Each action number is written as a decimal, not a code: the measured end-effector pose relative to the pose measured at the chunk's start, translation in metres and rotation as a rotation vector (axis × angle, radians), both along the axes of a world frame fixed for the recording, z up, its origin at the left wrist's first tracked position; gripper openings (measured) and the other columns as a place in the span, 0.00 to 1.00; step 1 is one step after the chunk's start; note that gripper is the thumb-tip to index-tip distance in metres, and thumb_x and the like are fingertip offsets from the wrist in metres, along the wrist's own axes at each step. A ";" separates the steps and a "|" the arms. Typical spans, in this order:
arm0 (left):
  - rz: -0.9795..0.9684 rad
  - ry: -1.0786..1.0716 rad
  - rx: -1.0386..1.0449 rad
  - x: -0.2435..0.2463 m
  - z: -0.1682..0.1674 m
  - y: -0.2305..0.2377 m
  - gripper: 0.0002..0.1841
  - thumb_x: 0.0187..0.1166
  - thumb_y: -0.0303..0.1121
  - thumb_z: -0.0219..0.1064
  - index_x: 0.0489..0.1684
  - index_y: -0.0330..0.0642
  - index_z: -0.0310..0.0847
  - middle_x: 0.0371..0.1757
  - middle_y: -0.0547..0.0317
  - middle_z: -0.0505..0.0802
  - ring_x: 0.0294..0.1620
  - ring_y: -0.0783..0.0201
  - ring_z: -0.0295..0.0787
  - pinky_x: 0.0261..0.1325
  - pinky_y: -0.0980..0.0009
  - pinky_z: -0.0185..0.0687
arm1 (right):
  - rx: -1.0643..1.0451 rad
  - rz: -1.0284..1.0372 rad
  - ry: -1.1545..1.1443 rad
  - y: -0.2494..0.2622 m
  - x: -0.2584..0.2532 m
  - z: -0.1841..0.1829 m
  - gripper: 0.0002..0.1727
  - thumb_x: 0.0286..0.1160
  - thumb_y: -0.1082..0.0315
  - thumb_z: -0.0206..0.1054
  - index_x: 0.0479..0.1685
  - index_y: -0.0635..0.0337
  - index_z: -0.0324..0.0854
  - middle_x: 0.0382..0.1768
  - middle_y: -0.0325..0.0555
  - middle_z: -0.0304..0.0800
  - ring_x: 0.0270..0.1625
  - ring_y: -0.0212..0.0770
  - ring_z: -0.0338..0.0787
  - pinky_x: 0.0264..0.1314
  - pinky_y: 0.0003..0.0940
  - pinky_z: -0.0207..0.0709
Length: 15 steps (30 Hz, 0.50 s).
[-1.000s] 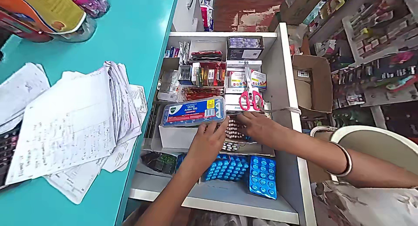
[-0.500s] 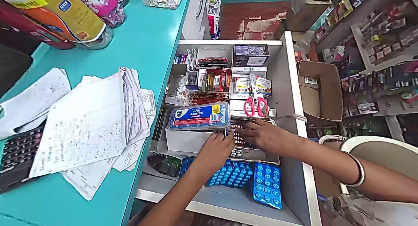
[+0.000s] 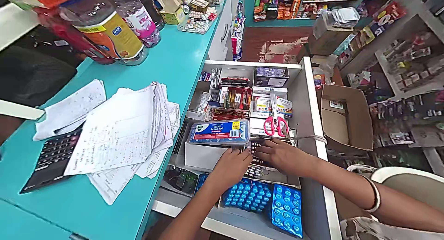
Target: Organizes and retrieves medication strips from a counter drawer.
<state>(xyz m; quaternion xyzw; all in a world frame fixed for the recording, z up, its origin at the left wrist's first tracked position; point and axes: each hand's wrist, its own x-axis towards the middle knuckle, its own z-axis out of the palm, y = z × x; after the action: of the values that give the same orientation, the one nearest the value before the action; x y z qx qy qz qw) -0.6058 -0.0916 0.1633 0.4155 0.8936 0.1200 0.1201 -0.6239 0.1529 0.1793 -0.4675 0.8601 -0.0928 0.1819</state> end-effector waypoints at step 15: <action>0.049 -0.088 0.049 -0.006 0.000 0.002 0.15 0.86 0.33 0.56 0.57 0.38 0.87 0.63 0.47 0.91 0.61 0.43 0.89 0.60 0.41 0.81 | 0.066 -0.033 0.111 -0.008 0.001 -0.007 0.24 0.69 0.75 0.72 0.68 0.53 0.85 0.69 0.59 0.84 0.72 0.65 0.82 0.66 0.61 0.79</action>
<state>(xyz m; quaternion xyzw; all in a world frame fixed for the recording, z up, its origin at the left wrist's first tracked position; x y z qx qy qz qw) -0.6122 -0.0892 0.1631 0.3905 0.8943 0.1627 0.1459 -0.6230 0.1447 0.1721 -0.4513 0.8791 -0.0412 0.1476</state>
